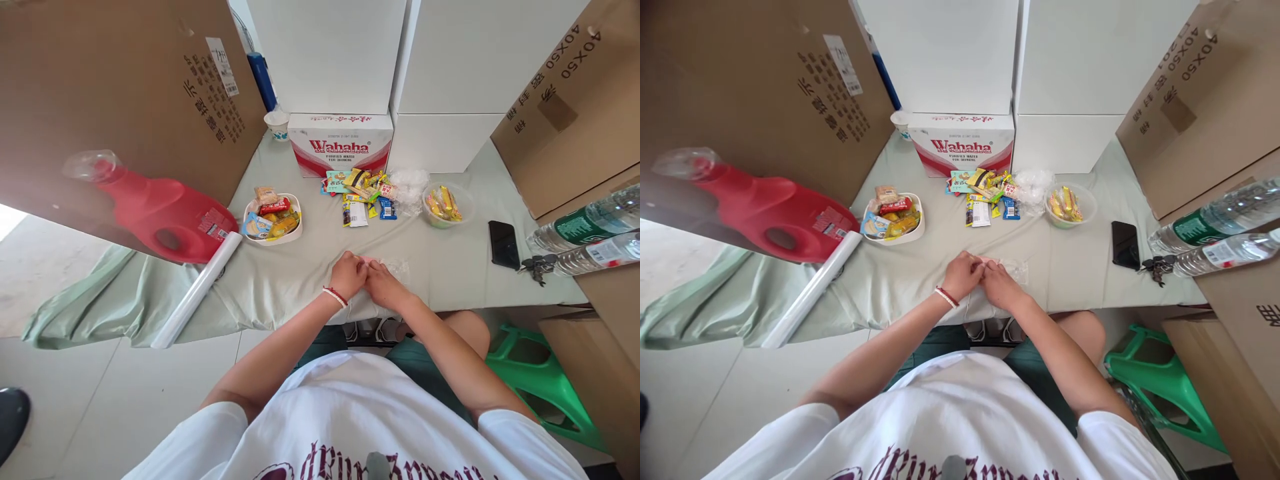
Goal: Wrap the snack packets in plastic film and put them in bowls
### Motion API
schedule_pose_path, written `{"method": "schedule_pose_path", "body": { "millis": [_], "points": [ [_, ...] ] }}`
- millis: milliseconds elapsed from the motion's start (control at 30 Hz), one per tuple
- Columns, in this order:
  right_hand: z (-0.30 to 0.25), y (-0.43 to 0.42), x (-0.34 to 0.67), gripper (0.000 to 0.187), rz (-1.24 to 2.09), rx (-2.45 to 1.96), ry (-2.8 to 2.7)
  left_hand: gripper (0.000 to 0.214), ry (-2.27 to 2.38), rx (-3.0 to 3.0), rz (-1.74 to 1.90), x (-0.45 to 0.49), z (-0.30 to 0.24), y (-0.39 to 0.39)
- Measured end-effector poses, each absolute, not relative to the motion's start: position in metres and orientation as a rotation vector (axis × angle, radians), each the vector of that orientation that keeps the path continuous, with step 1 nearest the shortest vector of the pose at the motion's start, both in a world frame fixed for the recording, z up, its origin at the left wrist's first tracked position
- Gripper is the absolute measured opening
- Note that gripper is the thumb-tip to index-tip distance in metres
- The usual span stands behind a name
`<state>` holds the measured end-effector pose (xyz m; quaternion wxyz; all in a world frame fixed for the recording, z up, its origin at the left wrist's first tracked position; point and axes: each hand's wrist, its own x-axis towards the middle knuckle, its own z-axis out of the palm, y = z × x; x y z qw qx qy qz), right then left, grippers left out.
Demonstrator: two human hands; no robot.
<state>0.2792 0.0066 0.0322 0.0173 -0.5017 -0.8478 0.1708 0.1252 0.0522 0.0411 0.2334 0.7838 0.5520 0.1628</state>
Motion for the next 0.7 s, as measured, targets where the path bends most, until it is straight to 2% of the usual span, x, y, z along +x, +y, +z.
{"method": "schedule_pose_path", "body": {
  "millis": [133, 200, 300, 367, 433, 533, 700],
  "points": [
    [0.027, -0.015, 0.296, 0.028, 0.731, -1.398, -2.443, 0.035, 1.444, 2.461, 0.321, 0.134, 0.038, 0.026],
    [0.024, -0.022, 0.307, 0.032, 0.775, -1.552, -2.197, 0.047, 1.425, 2.564, 0.275, 0.13, 0.029, 0.015],
    [0.021, -0.024, 0.318, 0.042, 0.443, -2.061, -1.71, 0.067, 1.431, 2.62, 0.241, 0.126, 0.013, 0.004],
    [0.021, -0.023, 0.323, 0.049, 0.259, -2.277, -1.593, 0.073, 1.441, 2.636, 0.232, 0.125, 0.005, 0.001],
    [0.024, -0.02, 0.327, 0.047, 0.286, -2.372, -1.652, 0.075, 1.443, 2.643, 0.233, 0.126, 0.002, 0.0],
    [0.039, -0.012, 0.325, 0.025, 0.452, -2.366, -1.726, 0.072, 1.423, 2.659, 0.243, 0.128, 0.001, 0.001],
    [0.066, 0.03, 0.283, 0.013, 0.44, -2.202, -1.792, 0.056, 1.367, 2.699, 0.253, 0.131, 0.001, 0.005]
  ]
}}
